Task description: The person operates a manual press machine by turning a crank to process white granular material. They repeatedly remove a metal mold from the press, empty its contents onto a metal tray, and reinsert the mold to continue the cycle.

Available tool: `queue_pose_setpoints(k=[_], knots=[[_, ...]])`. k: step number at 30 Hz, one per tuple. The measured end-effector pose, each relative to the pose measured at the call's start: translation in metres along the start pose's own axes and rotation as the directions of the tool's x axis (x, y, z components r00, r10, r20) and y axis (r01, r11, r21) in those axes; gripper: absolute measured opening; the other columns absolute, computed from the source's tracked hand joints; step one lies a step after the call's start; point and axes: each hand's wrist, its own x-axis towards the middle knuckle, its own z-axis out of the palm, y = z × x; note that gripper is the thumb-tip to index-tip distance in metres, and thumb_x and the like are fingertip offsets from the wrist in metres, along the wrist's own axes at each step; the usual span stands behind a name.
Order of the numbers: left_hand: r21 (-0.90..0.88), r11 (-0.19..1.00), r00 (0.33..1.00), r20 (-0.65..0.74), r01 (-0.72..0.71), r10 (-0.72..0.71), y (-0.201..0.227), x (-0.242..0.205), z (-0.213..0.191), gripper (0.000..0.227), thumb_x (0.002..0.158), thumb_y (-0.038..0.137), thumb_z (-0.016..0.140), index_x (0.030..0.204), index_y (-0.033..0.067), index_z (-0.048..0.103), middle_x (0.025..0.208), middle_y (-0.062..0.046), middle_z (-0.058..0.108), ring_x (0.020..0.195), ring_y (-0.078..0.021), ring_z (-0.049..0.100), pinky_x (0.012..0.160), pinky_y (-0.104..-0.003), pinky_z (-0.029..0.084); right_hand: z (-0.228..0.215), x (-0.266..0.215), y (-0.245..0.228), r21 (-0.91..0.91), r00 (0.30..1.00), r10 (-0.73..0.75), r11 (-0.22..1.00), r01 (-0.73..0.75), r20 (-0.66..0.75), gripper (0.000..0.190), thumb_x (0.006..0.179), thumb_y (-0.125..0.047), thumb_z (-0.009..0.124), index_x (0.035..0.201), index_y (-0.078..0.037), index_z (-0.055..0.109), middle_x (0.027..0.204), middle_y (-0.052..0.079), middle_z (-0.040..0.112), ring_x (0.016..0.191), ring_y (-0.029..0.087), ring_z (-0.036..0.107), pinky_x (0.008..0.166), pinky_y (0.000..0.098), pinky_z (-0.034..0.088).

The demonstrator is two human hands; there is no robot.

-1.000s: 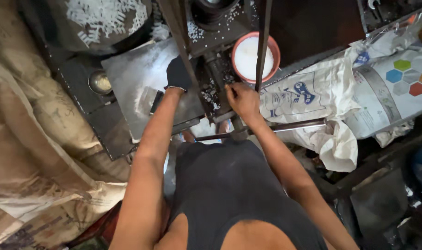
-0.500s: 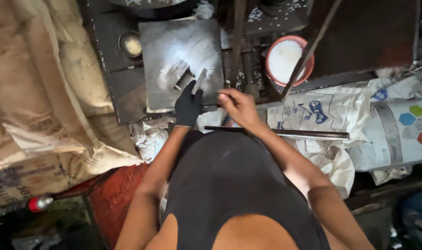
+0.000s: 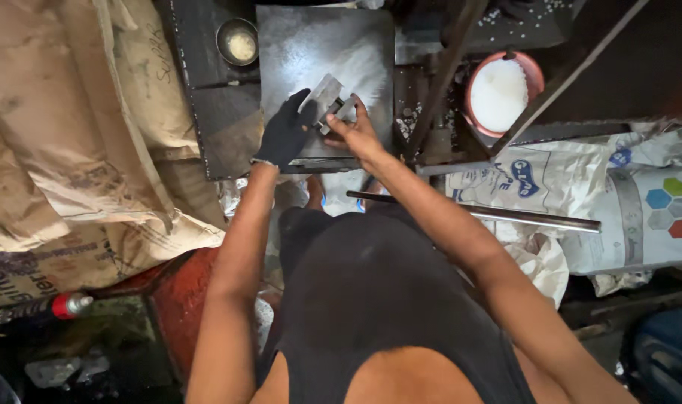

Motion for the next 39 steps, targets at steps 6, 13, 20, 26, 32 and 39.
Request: queue_pose_setpoints(k=[6,13,20,26,32,39], knots=[[0.33,0.944,0.999,0.032,-0.03,0.021,0.047,0.01,-0.004,0.091,0.069,0.058,0.089,0.136,0.0064,0.054,0.119,-0.021,0.068,0.101,-0.0402,0.068,0.082,-0.049,0.054,-0.014,-0.029,-0.007,-0.04,0.997,-0.067,0.997,0.066,-0.028,0.058,0.102,-0.026,0.063,0.153,-0.008,0.041,0.123,0.011,0.066,0.099,0.022,0.073,0.08,0.0362,0.065],[0.388,0.918,0.994,-0.093,0.085,-0.052,0.051,0.03,0.026,0.074,0.06,0.04,0.089,0.123,0.0125,0.061,0.102,-0.014,0.073,0.093,-0.0356,0.071,0.078,-0.048,0.055,-0.077,-0.148,-0.038,-0.5,0.717,-0.673,0.691,0.522,-0.181,0.02,0.106,-0.011,0.064,0.121,0.001,0.07,0.091,0.007,0.073,0.081,0.01,0.071,0.069,0.0242,0.061],[0.274,0.962,1.0,-0.014,-0.009,0.013,0.054,0.091,0.067,0.077,0.055,0.038,0.09,0.125,0.0199,0.063,0.095,-0.008,0.074,0.088,-0.0302,0.073,0.078,-0.043,0.057,-0.146,-0.127,-0.066,-0.946,0.363,-0.918,0.247,0.21,-0.159,0.015,0.103,-0.014,0.072,0.111,-0.001,0.074,0.088,0.017,0.074,0.073,0.026,0.071,0.067,0.037,0.055],[0.262,0.958,0.993,0.031,-0.117,0.112,0.058,0.151,0.119,0.076,0.062,0.042,0.093,0.128,0.019,0.062,0.103,-0.01,0.073,0.096,-0.0336,0.07,0.082,-0.045,0.056,-0.151,-0.124,-0.062,-0.947,0.403,-0.889,0.291,0.134,-0.216,0.016,0.1,-0.02,0.074,0.101,-0.004,0.075,0.076,0.017,0.071,0.063,0.03,0.07,0.058,0.0386,0.051],[-0.147,0.976,0.979,-0.146,-0.162,0.141,0.05,0.146,0.146,0.08,0.067,0.034,0.096,0.131,0.0061,0.057,0.116,-0.012,0.073,0.102,-0.0293,0.07,0.088,-0.039,0.056,-0.14,-0.131,-0.07,-0.949,0.449,-0.862,0.303,0.086,-0.235,0.018,0.099,-0.022,0.072,0.098,-0.004,0.075,0.07,0.017,0.067,0.059,0.031,0.066,0.055,0.0405,0.048],[-0.402,0.911,0.995,0.021,0.096,-0.096,0.054,0.145,0.151,0.058,0.077,0.033,0.086,0.127,0.0069,0.071,0.118,-0.009,0.079,0.107,-0.0188,0.076,0.094,-0.034,0.057,-0.134,-0.127,-0.076,-0.932,0.491,-0.801,0.354,-0.076,-0.344,0.03,0.101,-0.026,0.073,0.083,-0.003,0.072,0.065,0.016,0.063,0.055,0.033,0.06,0.055,0.0423,0.045]])
